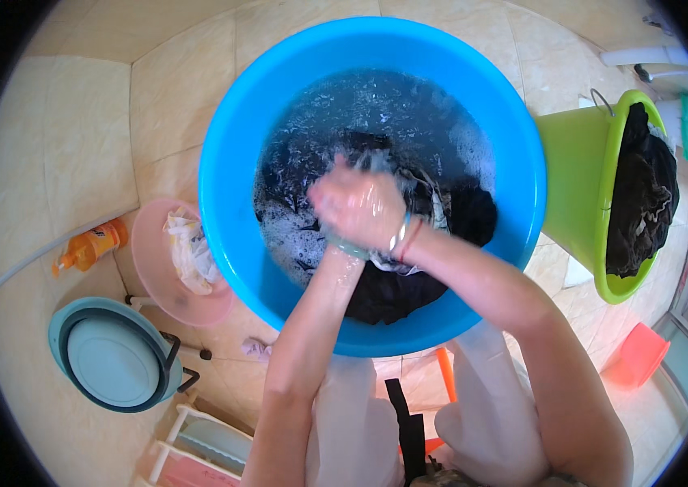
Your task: The person hand washes clothes in a blue basin filled with soapy water. They scrub and rinse various garments, including a white cloth and dark-colored items, by hand. The person transfers the washed clothes into a green bucket placed beside the basin.
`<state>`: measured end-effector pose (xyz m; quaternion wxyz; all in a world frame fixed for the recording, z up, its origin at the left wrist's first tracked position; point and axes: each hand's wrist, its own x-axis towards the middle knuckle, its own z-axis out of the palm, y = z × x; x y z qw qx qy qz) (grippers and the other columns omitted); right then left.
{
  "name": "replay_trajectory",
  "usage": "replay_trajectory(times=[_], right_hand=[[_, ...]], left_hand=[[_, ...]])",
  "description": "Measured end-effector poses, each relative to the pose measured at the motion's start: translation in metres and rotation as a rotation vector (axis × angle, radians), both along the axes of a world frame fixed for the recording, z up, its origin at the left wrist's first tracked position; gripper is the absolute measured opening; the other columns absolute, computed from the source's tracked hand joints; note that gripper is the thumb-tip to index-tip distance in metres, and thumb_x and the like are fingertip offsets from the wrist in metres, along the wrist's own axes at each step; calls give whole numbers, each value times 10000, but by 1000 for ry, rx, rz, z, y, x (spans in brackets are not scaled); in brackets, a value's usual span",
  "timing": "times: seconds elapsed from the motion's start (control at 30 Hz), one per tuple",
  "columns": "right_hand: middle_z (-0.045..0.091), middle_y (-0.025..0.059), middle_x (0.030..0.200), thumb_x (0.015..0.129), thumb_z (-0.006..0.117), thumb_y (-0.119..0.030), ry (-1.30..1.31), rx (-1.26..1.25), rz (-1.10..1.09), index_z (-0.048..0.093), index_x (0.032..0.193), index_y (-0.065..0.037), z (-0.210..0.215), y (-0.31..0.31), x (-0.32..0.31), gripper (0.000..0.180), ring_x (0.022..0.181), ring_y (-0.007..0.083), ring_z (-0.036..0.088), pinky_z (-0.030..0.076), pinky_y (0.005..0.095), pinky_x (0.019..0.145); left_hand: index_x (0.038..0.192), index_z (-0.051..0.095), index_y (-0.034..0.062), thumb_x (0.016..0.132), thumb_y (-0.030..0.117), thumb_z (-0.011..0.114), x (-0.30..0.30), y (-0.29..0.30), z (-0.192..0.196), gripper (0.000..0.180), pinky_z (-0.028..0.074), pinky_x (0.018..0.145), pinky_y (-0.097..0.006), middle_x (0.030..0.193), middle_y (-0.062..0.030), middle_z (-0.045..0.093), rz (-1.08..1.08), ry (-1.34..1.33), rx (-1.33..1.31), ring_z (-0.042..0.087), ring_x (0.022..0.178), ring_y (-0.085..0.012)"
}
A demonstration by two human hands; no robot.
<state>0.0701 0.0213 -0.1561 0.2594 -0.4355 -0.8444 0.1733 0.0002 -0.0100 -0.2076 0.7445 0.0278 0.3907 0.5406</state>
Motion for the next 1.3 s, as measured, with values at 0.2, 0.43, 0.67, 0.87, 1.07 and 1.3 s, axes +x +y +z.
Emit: replay_trajectory(times=[0.2, 0.43, 0.67, 0.87, 1.07, 1.3], right_hand=[[633, 133, 839, 929, 576, -246, -54, -173, -389, 626, 841, -100, -66, 28, 50, 179, 602, 358, 651, 560, 462, 541], [616, 149, 783, 869, 635, -186, 144, -387, -189, 569, 878, -85, -3, -45, 13, 120, 646, 361, 645, 536, 473, 544], [636, 205, 867, 945, 568, -213, -98, -414, -441, 573, 907, -54, -65, 28, 41, 164, 741, 435, 638, 523, 532, 651], [586, 155, 793, 895, 614, -195, 186, -295, -154, 533, 895, -67, 8, -53, 16, 152, 635, 360, 641, 537, 461, 540], [654, 164, 896, 944, 540, -228, -92, -264, -306, 601, 909, -70, -62, 54, 74, 174, 778, 387, 653, 543, 485, 675], [624, 153, 1088, 946, 602, -271, -203, -16, -297, 610, 1131, -73, -73, 39, 109, 271, 1023, 383, 603, 526, 459, 878]], left_hand=[[1242, 587, 82, 1070, 329, 375, 28, 4, -6, 369, 511, 960, -351, 1211, -49, 639, -123, -15, -230, 628, 1068, -193], [1220, 582, 76, 1054, 443, 336, 8, -26, -25, 472, 479, 991, -386, 1211, -82, 619, -26, -258, -33, 596, 1098, -220], [1372, 506, 67, 1079, 376, 312, 27, 4, -11, 468, 487, 1032, -389, 1314, -106, 610, -91, -32, -367, 599, 1195, -247], [1283, 576, 68, 1040, 407, 397, 9, -12, 11, 454, 487, 977, -372, 1266, -69, 628, -87, -57, -173, 609, 1112, -229], [1294, 580, 49, 997, 479, 517, 17, 4, 28, 526, 456, 1000, -350, 1297, -59, 602, -126, 42, -388, 592, 1120, -208], [1513, 350, 253, 1045, 381, 490, -14, 33, 17, 505, 507, 956, -428, 1466, -33, 458, -6, 205, -214, 517, 1251, -219]])
